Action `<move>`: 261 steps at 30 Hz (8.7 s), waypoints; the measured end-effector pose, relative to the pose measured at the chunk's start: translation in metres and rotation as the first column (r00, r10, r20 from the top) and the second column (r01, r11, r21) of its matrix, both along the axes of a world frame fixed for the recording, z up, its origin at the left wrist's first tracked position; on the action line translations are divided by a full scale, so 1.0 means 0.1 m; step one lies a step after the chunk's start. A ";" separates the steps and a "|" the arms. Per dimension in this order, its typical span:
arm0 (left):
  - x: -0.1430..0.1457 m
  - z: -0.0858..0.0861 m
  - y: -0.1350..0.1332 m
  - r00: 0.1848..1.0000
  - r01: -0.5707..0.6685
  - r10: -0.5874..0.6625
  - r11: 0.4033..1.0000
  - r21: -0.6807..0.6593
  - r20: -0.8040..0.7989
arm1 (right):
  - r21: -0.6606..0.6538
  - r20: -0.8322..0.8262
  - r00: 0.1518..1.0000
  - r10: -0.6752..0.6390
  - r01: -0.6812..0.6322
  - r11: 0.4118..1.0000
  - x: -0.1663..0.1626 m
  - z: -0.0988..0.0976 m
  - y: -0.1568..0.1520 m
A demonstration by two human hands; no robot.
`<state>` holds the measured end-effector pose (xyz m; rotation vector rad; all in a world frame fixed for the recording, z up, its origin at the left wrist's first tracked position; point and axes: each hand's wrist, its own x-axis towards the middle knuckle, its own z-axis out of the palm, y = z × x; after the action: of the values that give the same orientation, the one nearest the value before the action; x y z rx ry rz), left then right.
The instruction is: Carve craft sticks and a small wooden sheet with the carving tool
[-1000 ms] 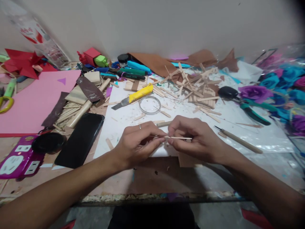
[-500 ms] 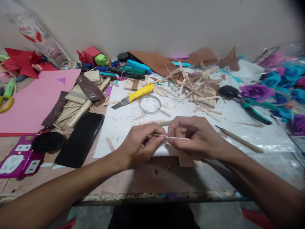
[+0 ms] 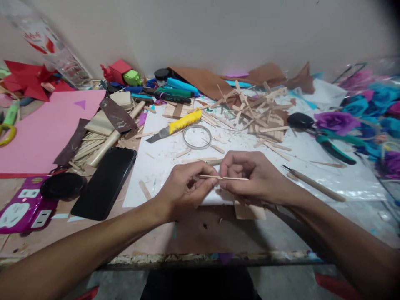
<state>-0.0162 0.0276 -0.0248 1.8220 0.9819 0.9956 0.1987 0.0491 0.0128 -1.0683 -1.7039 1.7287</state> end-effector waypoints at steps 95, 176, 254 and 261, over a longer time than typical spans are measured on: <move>0.02 0.04 0.01 0.991 0.129 -0.107 0.921 -0.369 0.080 | -0.100 0.042 0.999 0.032 -0.028 0.995 0.04 -0.11 0.03; 0.01 0.02 0.02 0.983 0.164 -0.128 0.928 -0.334 0.129 | 0.561 0.209 0.965 0.159 -0.251 0.788 0.08 -0.03 0.05; -0.01 0.02 0.04 0.993 -0.037 0.070 0.950 -0.311 0.095 | 0.717 0.252 0.954 -0.160 -0.073 0.693 -0.01 -0.04 0.00; 0.00 0.01 0.04 0.995 0.005 0.029 0.944 -0.330 0.096 | 0.710 0.267 0.952 -0.148 -0.091 0.698 -0.03 -0.05 -0.01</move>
<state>-0.0162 0.0318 -0.0236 1.4768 1.0314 0.8608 0.1952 0.0476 0.0082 -0.9836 -2.2531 0.7185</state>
